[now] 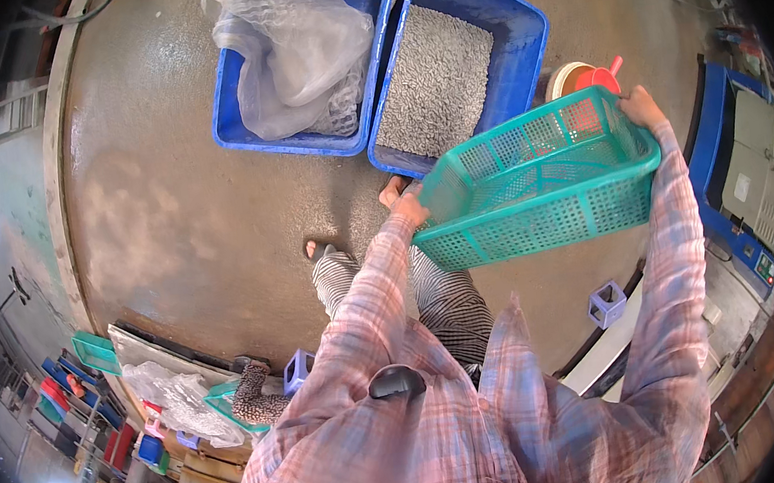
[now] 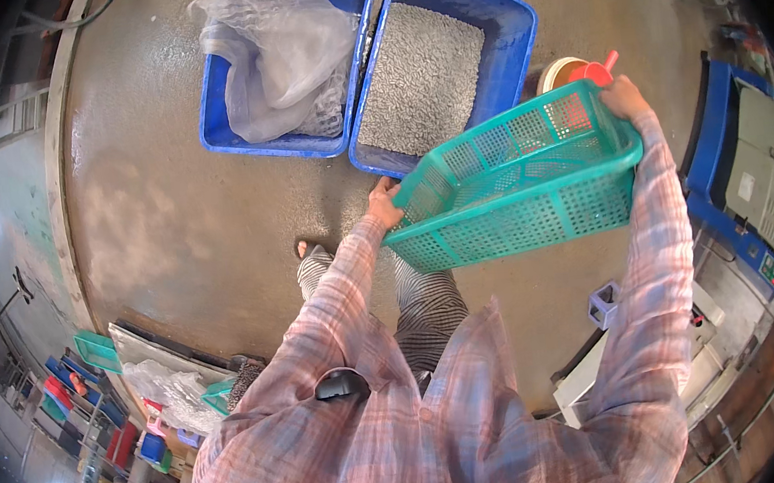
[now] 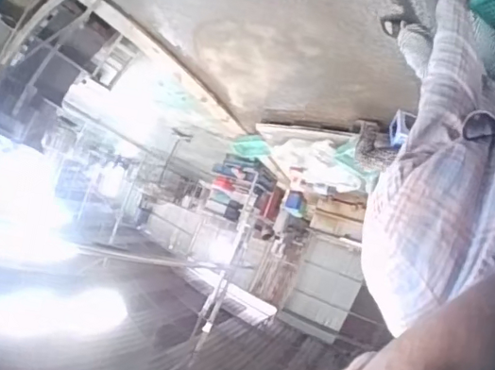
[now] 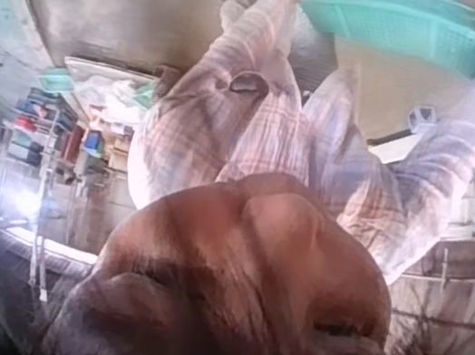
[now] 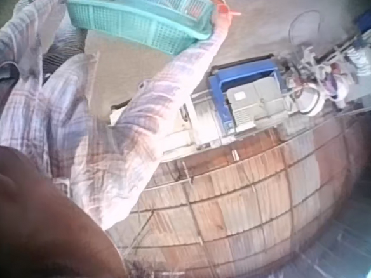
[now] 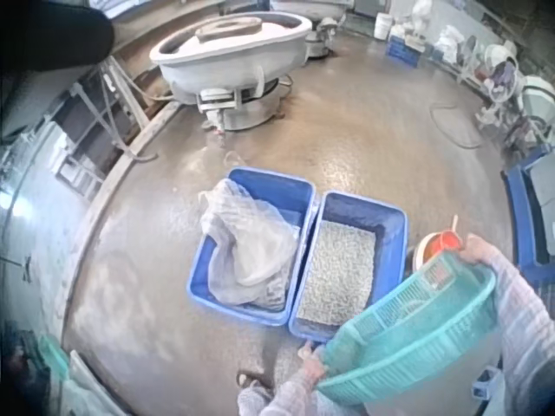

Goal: The person sorts small white pellets by hand in a green basket, shaking and sifting them to separate or inspect them. They use a red scoop to transfer pellets from a large pile on a tarp into the basket and continue sorting by hand.

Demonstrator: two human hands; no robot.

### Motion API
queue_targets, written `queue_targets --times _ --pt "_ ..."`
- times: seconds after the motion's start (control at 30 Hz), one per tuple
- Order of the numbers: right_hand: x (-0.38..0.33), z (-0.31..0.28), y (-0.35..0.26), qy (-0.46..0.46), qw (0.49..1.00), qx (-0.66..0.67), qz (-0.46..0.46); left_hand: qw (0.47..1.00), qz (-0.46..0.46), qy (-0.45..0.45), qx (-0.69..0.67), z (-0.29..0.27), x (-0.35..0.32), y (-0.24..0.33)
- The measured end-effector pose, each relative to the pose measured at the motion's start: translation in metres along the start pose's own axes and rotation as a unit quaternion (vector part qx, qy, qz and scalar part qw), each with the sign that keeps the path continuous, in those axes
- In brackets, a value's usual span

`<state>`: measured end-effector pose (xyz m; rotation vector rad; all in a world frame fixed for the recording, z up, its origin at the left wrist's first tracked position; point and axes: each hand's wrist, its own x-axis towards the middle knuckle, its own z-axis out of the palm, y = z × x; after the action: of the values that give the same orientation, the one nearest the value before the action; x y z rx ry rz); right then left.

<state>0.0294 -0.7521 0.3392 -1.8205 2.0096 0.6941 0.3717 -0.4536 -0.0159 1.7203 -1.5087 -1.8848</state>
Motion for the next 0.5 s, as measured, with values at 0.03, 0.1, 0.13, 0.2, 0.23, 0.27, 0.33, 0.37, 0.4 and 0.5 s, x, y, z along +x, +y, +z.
queue_targets --times 0.03,0.1,0.13,0.2,0.23,0.27,0.33,0.37,0.4,0.5 --pt "-0.016 0.005 0.008 0.018 1.000 0.009 0.025 1.000 -0.013 -0.001 -0.010 -0.008 -0.012 0.014" --pt "-0.056 0.036 -0.002 0.153 0.988 -0.013 0.012 0.997 -0.074 0.002 -0.023 -0.043 -0.057 0.027" --pt "-0.070 0.048 0.007 0.148 0.988 0.020 -0.050 0.993 -0.114 -0.002 -0.030 -0.052 -0.073 0.020" --pt "-0.109 0.053 -0.056 0.109 0.968 0.222 -0.040 0.991 -0.125 0.001 -0.041 -0.062 -0.092 -0.053" --pt "-0.129 0.059 -0.083 0.113 0.959 0.253 -0.056 0.990 -0.094 0.030 -0.097 -0.065 -0.106 -0.093" --pt "-0.137 0.082 -0.101 0.137 0.945 0.275 -0.113 0.985 -0.064 0.061 -0.147 -0.075 -0.129 -0.128" --pt "-0.162 0.118 -0.137 0.130 0.903 0.369 -0.175 0.981 -0.034 0.116 -0.153 -0.113 -0.186 -0.163" --pt "-0.190 0.111 -0.197 0.123 0.928 0.323 -0.141 0.976 -0.065 0.158 -0.136 -0.142 -0.225 -0.178" --pt "-0.190 0.132 -0.205 0.098 0.926 0.345 -0.119 0.971 -0.086 0.186 -0.127 -0.162 -0.261 -0.185" --pt "-0.235 0.127 -0.308 -0.051 0.960 0.258 -0.095 0.923 -0.086 0.354 -0.126 -0.203 -0.372 -0.241"
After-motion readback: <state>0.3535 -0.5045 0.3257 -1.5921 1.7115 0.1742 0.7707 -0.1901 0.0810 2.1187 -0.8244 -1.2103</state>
